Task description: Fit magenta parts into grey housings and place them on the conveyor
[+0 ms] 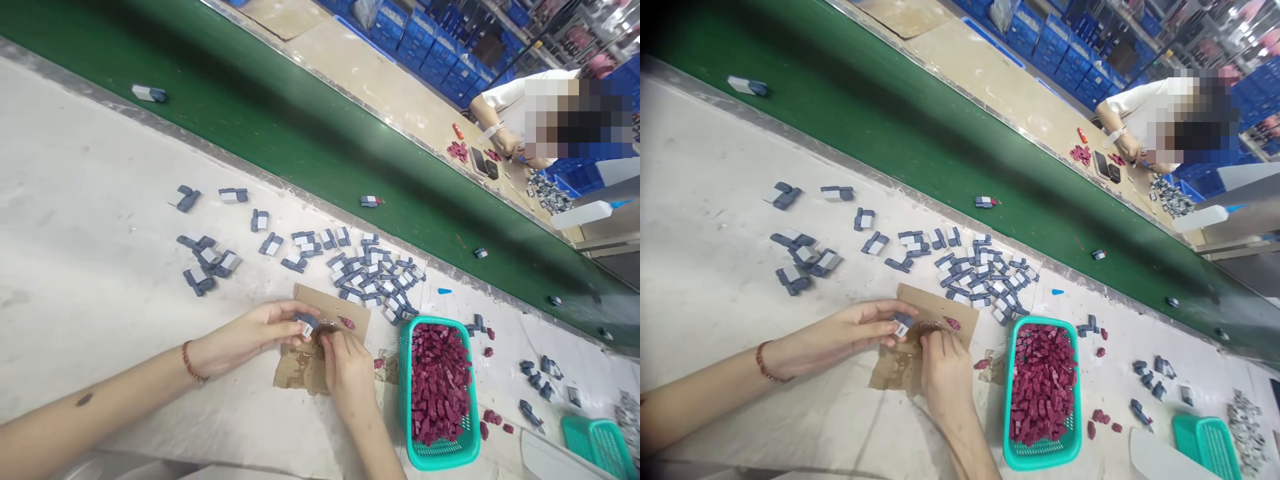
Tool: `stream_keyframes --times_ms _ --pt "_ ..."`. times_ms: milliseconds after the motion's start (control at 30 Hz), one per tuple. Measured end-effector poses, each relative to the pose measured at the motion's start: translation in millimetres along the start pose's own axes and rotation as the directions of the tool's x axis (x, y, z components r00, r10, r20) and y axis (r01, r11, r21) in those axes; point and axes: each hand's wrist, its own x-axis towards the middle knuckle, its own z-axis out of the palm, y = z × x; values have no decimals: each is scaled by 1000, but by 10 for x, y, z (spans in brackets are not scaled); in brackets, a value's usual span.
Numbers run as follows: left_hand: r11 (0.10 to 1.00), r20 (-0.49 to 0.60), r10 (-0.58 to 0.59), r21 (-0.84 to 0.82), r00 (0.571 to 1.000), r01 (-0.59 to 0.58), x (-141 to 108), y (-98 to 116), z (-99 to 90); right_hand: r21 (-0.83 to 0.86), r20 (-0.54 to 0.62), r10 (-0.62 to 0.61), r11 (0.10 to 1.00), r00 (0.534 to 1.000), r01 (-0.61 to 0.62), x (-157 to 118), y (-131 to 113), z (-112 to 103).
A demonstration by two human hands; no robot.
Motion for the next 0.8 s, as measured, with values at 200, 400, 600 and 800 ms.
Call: stream_keyframes --times_ms 200,400,600,800 --pt "998 115 -21 54 993 15 -11 -17 -21 114 16 56 992 998 -58 29 -9 18" --pt "770 112 269 571 956 -284 -25 -136 -23 671 117 526 583 843 -457 -63 43 -10" --pt "516 263 432 712 862 -476 1 -331 -58 847 143 638 316 756 -427 -84 -87 -3" --pt "484 293 477 700 829 -526 -4 -322 -34 874 148 608 289 780 -391 12 -207 9"
